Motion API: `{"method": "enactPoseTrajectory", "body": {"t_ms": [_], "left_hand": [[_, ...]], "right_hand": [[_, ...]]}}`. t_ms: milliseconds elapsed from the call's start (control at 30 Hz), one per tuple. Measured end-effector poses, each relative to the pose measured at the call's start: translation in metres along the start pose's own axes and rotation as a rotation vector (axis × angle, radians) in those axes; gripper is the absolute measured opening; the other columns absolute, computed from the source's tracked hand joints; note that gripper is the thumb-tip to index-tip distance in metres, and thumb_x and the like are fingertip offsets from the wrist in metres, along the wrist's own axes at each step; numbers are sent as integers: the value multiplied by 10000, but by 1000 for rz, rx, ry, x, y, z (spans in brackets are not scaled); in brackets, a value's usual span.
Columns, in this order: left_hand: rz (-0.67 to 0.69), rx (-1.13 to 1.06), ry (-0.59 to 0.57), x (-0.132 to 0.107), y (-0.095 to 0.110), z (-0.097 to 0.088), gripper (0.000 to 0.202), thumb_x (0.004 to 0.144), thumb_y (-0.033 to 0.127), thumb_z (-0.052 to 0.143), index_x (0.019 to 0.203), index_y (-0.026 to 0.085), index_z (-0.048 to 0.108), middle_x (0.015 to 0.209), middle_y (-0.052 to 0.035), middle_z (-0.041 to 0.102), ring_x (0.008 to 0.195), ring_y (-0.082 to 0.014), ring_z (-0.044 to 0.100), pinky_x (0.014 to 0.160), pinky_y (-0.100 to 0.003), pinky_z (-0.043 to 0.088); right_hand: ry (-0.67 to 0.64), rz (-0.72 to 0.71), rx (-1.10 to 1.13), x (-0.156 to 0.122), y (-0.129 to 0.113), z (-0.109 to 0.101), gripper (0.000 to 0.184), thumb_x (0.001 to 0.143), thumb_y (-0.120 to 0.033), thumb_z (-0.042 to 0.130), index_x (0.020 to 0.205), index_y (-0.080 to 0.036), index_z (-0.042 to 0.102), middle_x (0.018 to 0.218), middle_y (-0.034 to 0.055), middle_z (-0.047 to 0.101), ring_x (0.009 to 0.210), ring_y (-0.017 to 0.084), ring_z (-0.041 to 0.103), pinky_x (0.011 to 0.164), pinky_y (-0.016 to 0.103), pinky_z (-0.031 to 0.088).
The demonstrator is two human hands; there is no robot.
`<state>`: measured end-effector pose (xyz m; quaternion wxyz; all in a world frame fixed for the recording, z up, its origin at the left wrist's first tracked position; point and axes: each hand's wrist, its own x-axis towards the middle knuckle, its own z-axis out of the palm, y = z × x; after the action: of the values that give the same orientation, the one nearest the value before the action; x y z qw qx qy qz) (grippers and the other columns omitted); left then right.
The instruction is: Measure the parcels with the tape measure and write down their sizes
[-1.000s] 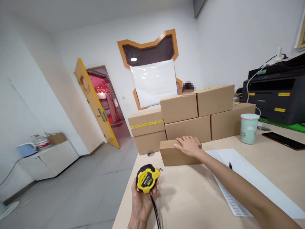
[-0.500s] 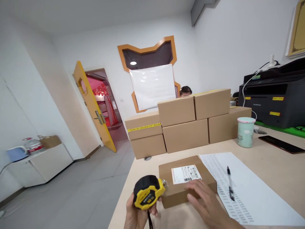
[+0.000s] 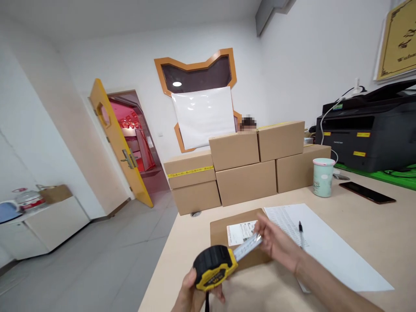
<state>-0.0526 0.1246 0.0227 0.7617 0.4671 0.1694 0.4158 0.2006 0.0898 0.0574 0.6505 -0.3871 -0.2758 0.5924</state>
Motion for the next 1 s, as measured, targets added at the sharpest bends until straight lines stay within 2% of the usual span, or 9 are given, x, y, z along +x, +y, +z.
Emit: {"method": "enactPoseTrajectory", "body": {"t_ms": [100, 200, 267, 400, 467, 567, 800, 1000], "left_hand": [[49, 3, 226, 3, 14, -10, 483, 734, 560, 586, 831, 107, 719, 645, -109, 690, 462, -171, 544, 482, -323, 487], [71, 24, 425, 9, 29, -26, 504, 737, 576, 564, 812, 97, 699, 595, -105, 674, 404, -146, 498, 420, -293, 456], [80, 34, 490, 15, 37, -37, 480, 735, 559, 575, 800, 96, 685, 581, -104, 670, 402, -146, 503, 409, -282, 457], [80, 65, 543, 29, 42, -55, 428, 759, 510, 563, 798, 96, 666, 571, -109, 668, 435, -172, 551, 400, -275, 462], [63, 94, 559, 38, 44, -61, 428, 792, 494, 522, 791, 89, 661, 561, -117, 665, 412, -161, 540, 388, -264, 456], [48, 133, 574, 49, 46, -70, 450, 826, 490, 463, 772, 86, 653, 526, -114, 649, 374, -140, 509, 377, -249, 445], [4, 135, 591, 50, 49, -91, 430, 746, 538, 542, 713, 120, 640, 510, -96, 649, 360, -152, 499, 380, -277, 441], [-32, 93, 575, 49, 46, -100, 475, 698, 571, 587, 688, 101, 655, 498, -89, 638, 347, -141, 471, 377, -289, 442]], "right_hand": [[92, -144, 29, 14, -48, -36, 281, 706, -415, 705, 635, -200, 538, 578, -39, 516, 445, 73, 430, 397, 201, 349], [90, -179, -99, 28, -67, -74, 295, 622, -330, 791, 666, -206, 526, 555, -60, 473, 436, 61, 374, 396, 200, 317], [84, -169, -215, 39, -59, -93, 319, 600, -347, 808, 716, -212, 544, 565, -61, 487, 440, 60, 368, 405, 205, 298], [131, -174, -399, 61, -19, -114, 360, 621, -477, 762, 765, -221, 554, 550, -64, 511, 459, 79, 396, 451, 222, 294], [147, -180, -426, 70, -3, -117, 373, 624, -512, 743, 762, -223, 552, 537, -69, 513, 460, 84, 394, 466, 226, 289], [149, -191, -436, 76, 8, -116, 365, 635, -518, 733, 745, -221, 551, 569, -56, 551, 497, 93, 429, 499, 229, 306], [145, -199, -596, 68, 11, -103, 382, 711, -581, 642, 793, -219, 551, 632, -39, 577, 584, 137, 519, 536, 239, 348], [260, -78, -570, 59, 13, -86, 415, 685, -623, 623, 729, -219, 535, 672, -16, 617, 666, 187, 577, 606, 271, 412]]}}
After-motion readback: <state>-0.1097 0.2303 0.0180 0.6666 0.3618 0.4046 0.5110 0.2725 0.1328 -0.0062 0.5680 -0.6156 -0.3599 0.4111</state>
